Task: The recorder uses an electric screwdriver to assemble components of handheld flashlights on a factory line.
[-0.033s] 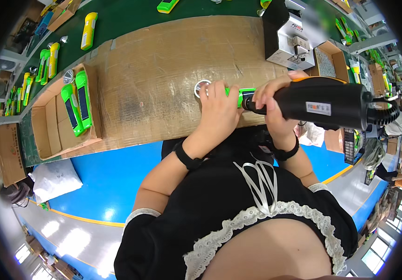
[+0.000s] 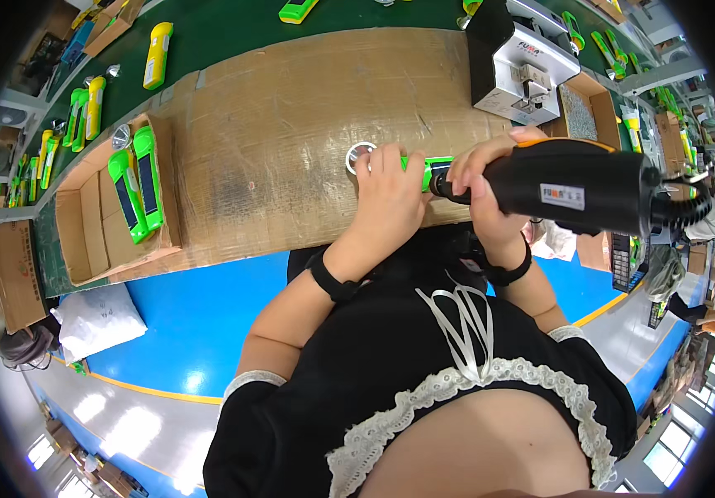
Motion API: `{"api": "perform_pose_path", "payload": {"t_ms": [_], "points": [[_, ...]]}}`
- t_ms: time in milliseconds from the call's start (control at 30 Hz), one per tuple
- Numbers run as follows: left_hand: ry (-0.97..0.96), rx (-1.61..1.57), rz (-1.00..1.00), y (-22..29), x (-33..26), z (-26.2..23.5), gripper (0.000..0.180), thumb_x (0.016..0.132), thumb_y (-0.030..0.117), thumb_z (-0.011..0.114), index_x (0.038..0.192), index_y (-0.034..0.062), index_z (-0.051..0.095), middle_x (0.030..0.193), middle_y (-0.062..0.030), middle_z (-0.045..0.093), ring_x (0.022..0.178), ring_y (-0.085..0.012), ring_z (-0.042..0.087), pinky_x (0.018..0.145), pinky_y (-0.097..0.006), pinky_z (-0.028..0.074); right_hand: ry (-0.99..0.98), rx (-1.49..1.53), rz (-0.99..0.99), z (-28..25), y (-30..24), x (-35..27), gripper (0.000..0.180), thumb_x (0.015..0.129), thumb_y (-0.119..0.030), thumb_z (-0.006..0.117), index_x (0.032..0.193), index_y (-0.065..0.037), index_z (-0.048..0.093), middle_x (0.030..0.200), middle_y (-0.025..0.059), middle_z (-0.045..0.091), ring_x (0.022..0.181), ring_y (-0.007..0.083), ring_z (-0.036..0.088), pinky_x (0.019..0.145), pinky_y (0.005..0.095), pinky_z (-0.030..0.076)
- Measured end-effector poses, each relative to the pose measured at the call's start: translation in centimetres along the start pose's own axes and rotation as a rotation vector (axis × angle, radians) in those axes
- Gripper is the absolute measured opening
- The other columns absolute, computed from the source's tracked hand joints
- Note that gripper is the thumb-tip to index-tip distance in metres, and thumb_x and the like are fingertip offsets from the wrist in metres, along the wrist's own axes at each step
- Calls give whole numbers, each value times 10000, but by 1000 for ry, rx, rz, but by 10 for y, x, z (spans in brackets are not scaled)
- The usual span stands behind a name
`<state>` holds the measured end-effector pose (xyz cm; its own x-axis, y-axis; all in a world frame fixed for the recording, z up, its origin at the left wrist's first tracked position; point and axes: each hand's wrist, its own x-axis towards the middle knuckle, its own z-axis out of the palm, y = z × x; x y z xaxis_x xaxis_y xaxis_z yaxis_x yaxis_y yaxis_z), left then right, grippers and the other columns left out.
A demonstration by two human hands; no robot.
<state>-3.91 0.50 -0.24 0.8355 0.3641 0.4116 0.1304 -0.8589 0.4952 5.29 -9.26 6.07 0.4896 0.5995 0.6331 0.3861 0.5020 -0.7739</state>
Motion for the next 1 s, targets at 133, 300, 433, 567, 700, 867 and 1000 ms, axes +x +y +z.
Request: {"api": "perform_pose_path", "payload": {"t_ms": [133, 300, 433, 567, 700, 867, 1000], "points": [[-77, -23, 49, -7, 4, -4, 475, 678, 129, 703, 1111, 42, 529, 1047, -161, 482, 1006, -322, 456, 858, -437, 327, -95, -134, -45, 2, 3, 2, 520, 845, 30, 541, 1252, -59, 230, 763, 96, 493, 598, 159, 508, 633, 328, 481], [-120, -15, 71, -7, 4, -10, 498, 677, 112, 696, 1132, 40, 507, 1050, -166, 483, 1020, -324, 456, 853, -437, 327, -67, -152, -11, 0, 4, 3, 505, 844, 46, 529, 1247, -53, 241, 766, 101, 493, 599, 161, 512, 625, 326, 481], [-146, -19, 55, -5, 5, -12, 522, 665, 97, 710, 1138, 22, 500, 1062, -173, 482, 1032, -331, 453, 883, -443, 324, 65, 12, 58, 0, 0, 7, 542, 841, 7, 545, 1295, -44, 255, 771, 96, 496, 606, 169, 519, 626, 336, 480], [-153, -9, 58, -4, 4, -11, 540, 668, 89, 713, 1155, 7, 495, 1083, -185, 480, 1045, -342, 452, 904, -449, 320, 225, 232, -66, -34, -18, 29, 623, 813, -82, 568, 1356, -53, 264, 767, 74, 494, 595, 179, 522, 604, 359, 464], [-142, 0, 86, -1, 3, -12, 546, 671, 83, 710, 1166, 5, 492, 1097, -191, 478, 1052, -347, 450, 908, -449, 317, 470, -141, -273, -81, -25, 68, 555, 827, 2, 541, 1314, 55, 282, 721, 111, 551, 585, 165, 532, 596, 324, 485], [-184, 7, 41, 0, 2, -14, 539, 684, 65, 695, 1177, 3, 486, 1106, -193, 468, 1045, -358, 448, 943, -471, 291, 607, -181, -337, -117, 0, 102, 499, 782, 88, 567, 1242, 44, 381, 738, 119, 591, 615, 176, 578, 623, 303, 485], [-198, -2, 57, 2, 3, -15, 533, 685, 47, 688, 1177, 5, 486, 1103, -192, 464, 1033, -359, 450, 952, -482, 281, 559, -308, -234, -129, 19, 108, 509, 785, 64, 564, 1260, 63, 380, 718, 110, 578, 606, 173, 568, 613, 295, 476]]}}
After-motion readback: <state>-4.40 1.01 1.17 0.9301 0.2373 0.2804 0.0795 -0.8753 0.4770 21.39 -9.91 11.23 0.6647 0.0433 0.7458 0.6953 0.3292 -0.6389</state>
